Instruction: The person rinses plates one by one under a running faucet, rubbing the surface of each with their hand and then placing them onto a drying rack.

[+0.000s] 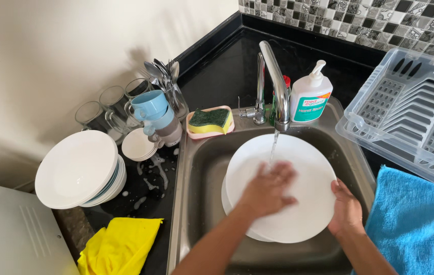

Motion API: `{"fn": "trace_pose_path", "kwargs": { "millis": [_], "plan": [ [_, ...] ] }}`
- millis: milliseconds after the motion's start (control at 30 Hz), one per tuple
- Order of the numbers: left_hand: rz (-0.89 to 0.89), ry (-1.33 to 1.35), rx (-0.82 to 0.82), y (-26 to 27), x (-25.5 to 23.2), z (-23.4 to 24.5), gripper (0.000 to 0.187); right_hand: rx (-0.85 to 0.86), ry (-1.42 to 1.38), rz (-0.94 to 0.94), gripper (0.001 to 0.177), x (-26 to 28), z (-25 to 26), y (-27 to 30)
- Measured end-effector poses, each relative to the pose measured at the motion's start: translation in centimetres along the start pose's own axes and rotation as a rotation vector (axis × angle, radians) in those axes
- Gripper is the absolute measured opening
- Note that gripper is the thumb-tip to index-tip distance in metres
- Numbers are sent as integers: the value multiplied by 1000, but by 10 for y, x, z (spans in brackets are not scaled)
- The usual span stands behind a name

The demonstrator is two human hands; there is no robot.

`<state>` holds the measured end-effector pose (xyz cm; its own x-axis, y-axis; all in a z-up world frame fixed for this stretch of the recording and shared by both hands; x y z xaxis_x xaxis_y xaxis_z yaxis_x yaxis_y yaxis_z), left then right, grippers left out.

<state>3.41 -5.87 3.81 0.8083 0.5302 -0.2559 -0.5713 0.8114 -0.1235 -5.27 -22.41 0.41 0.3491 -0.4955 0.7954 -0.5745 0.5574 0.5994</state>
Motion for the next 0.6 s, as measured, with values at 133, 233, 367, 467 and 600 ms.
{"fn": "trace_pose_path", "kwargs": {
  "millis": [133, 233, 367, 467, 600],
  "plan": [
    [193, -212, -114, 36, 75, 55, 71, 20, -42, 25, 55, 8, 1, 3],
    [496, 178, -150, 69, 105, 90, 66, -56, 21, -15, 50, 14, 6, 15],
    [1125, 1666, -360, 128, 99, 20, 49, 136, 184, 69, 48, 19, -20, 15],
    [1258, 1853, -689, 153, 83, 18, 45, 256, 746, 274, 59, 33, -51, 9],
    [1347, 1533, -734, 172, 73, 18, 63, -177, 1881, 1465, 80, -6, -109, -4]
  ]
}}
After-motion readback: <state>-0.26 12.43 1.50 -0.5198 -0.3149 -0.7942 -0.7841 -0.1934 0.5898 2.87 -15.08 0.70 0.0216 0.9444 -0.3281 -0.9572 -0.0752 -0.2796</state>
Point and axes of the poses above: each hand's wrist, its own y-axis away from the middle knuckle, its own z-axis out of the back of the hand, x = y × z, the point moved 9 cm from there along -y, towards the middle knuckle, and after that the axes turned 7 degrees about y, right-handed, at the moved point
